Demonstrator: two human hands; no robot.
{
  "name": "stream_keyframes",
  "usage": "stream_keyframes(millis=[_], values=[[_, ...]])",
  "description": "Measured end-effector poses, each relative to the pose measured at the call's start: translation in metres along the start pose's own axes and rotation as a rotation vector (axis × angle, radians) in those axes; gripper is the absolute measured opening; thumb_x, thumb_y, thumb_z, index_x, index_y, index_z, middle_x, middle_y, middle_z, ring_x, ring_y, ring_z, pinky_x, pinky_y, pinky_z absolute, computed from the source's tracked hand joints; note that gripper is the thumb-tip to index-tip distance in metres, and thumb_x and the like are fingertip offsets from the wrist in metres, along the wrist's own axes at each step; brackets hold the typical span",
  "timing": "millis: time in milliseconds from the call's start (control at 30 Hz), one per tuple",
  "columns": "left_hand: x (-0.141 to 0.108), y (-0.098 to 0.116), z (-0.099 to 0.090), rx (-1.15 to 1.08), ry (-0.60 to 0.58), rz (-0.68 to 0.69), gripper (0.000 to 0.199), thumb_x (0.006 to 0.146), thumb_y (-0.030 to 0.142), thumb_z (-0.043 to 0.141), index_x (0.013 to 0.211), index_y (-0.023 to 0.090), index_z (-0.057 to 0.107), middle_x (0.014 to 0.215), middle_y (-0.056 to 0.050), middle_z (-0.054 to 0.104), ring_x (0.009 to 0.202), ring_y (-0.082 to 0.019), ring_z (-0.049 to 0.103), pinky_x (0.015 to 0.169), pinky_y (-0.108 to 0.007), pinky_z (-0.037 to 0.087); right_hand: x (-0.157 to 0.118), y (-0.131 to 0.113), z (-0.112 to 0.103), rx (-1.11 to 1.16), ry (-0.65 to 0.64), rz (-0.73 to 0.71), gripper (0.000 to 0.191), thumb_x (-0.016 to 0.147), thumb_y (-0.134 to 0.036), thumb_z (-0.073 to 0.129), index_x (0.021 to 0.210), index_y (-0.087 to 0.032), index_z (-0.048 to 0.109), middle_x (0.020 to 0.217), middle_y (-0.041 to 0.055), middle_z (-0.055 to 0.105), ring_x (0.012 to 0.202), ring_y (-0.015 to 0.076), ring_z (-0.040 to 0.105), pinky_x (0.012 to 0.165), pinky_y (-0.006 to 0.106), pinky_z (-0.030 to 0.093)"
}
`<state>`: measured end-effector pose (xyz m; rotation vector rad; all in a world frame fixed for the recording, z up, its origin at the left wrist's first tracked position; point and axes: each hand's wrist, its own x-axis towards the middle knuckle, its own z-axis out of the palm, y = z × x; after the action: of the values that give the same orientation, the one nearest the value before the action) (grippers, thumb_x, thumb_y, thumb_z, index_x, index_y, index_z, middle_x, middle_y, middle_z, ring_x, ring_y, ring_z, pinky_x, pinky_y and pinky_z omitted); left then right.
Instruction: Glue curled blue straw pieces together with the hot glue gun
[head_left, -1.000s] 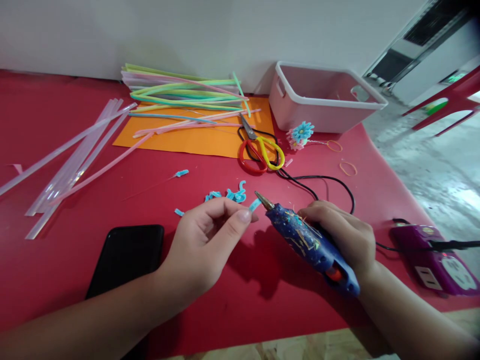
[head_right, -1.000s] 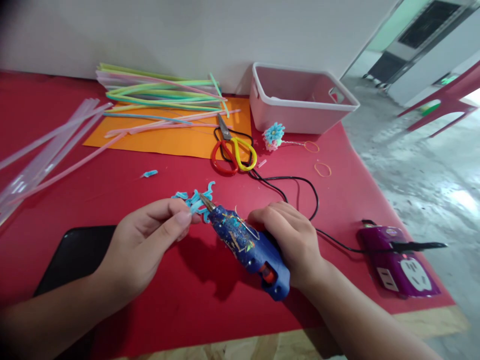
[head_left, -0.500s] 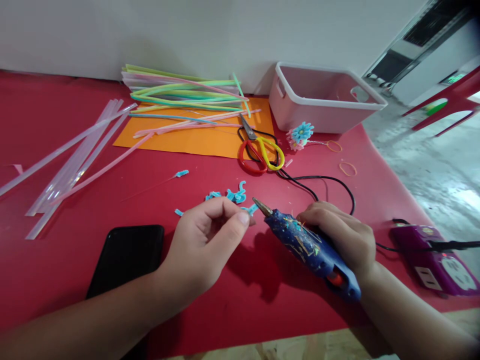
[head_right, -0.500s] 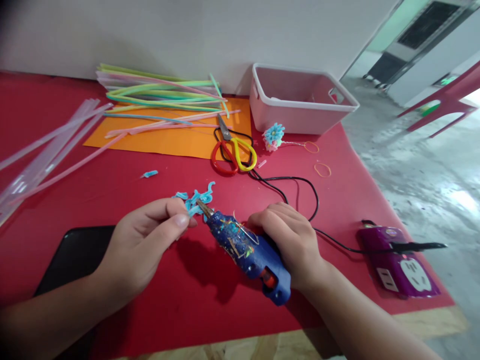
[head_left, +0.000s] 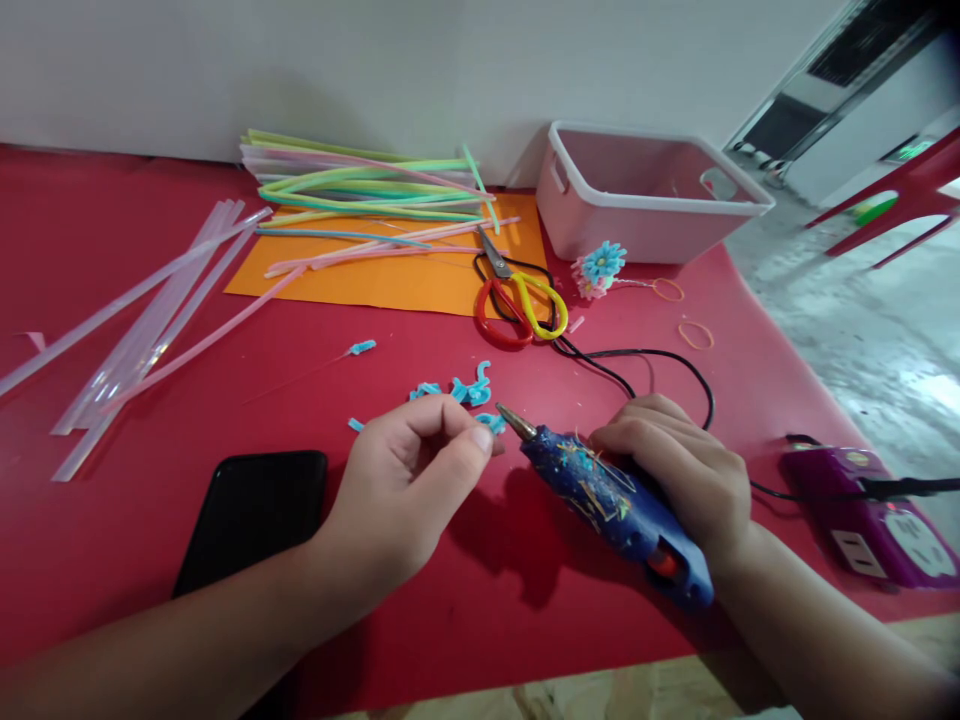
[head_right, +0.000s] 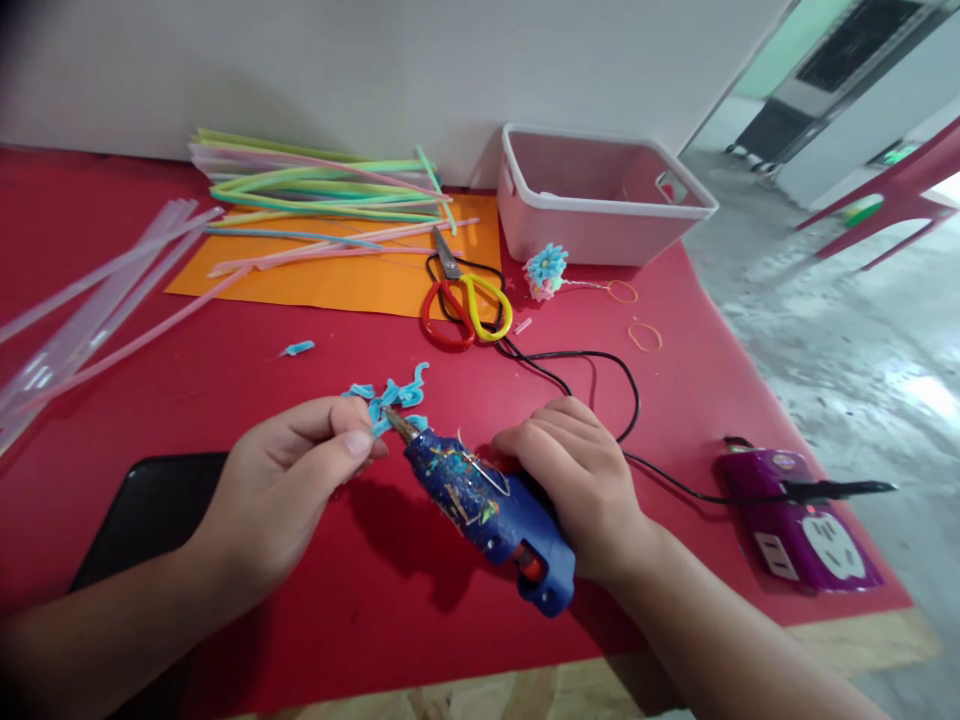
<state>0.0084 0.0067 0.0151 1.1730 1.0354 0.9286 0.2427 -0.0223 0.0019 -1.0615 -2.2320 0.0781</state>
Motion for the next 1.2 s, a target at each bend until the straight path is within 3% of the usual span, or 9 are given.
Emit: stream_keyframes(millis=[433, 1200], values=[[0.0012, 0.0062, 0.0034, 0.054, 0.037, -0.017, 0.023, 0.076, 0.023, 0.059, 0.056, 0.020, 0.050, 0.051, 0.007, 0.041, 0.050, -0.007, 0.035, 0.049, -0.021, 0.034, 0.0004, -0.0028, -0.0011, -0.071, 0.006, -0.024, 0.007, 0.100, -0.017, 0.052, 0.098, -0.022, 0.056, 0.065, -0.0004, 0.059, 0.059, 0.0175, 0.057, 0.072, 0.038, 0.045], [-0.0018, 0.0033, 0.0005, 0.100, 0.013, 0.021, 0.023, 0.080, 0.025, 0.059, 0.059, 0.019, 0.053, 0.056, 0.006, 0.045, 0.052, -0.008, 0.041, 0.049, -0.019, 0.039, -0.0025, -0.0030, -0.0014, -0.016, -0.012, -0.005, 0.008, 0.100, -0.016, 0.051, 0.097, -0.021, 0.057, 0.067, 0.0006, 0.059, 0.060, 0.0173, 0.058, 0.072, 0.039, 0.043]])
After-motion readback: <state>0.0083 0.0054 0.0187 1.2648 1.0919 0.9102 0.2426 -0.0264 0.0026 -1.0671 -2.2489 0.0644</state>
